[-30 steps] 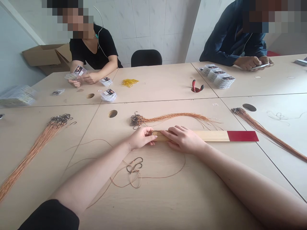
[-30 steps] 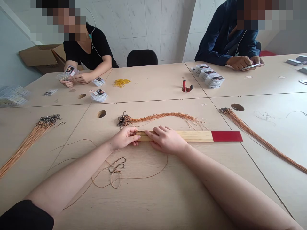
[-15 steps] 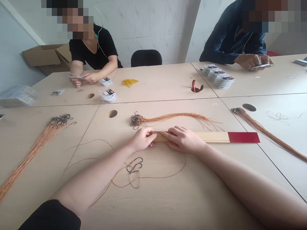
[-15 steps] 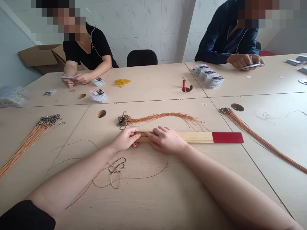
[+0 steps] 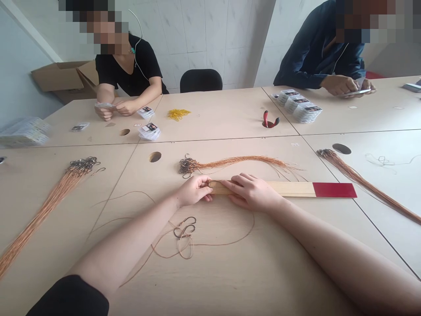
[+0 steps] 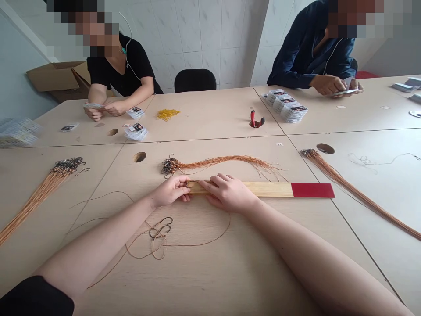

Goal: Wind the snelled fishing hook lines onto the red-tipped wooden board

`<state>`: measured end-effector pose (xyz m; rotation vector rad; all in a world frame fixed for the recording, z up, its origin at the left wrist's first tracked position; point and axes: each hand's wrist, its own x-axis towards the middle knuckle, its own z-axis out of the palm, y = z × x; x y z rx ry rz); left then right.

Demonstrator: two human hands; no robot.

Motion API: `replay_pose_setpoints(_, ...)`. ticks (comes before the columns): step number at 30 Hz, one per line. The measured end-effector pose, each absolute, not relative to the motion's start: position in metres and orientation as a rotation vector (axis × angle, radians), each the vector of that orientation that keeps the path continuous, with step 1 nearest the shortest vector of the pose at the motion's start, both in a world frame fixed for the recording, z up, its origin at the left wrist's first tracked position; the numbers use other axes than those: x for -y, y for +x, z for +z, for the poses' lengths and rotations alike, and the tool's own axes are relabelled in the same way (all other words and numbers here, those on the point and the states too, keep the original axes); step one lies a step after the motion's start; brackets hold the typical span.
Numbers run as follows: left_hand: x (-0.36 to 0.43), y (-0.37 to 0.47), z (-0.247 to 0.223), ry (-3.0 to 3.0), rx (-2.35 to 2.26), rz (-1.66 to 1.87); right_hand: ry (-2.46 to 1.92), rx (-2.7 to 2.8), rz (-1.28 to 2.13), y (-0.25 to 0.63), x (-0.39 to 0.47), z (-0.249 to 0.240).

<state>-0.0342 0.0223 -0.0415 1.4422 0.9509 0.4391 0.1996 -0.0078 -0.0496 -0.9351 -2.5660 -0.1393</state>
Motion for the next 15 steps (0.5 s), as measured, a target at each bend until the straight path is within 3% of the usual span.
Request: replay_pose_setpoints(15, -0.0207, -0.0345, -0.0378, 1.463, -0.931, 0.428, -0.935, 2.565, -0.146, 0.2006, 0.0084, -0.0496)
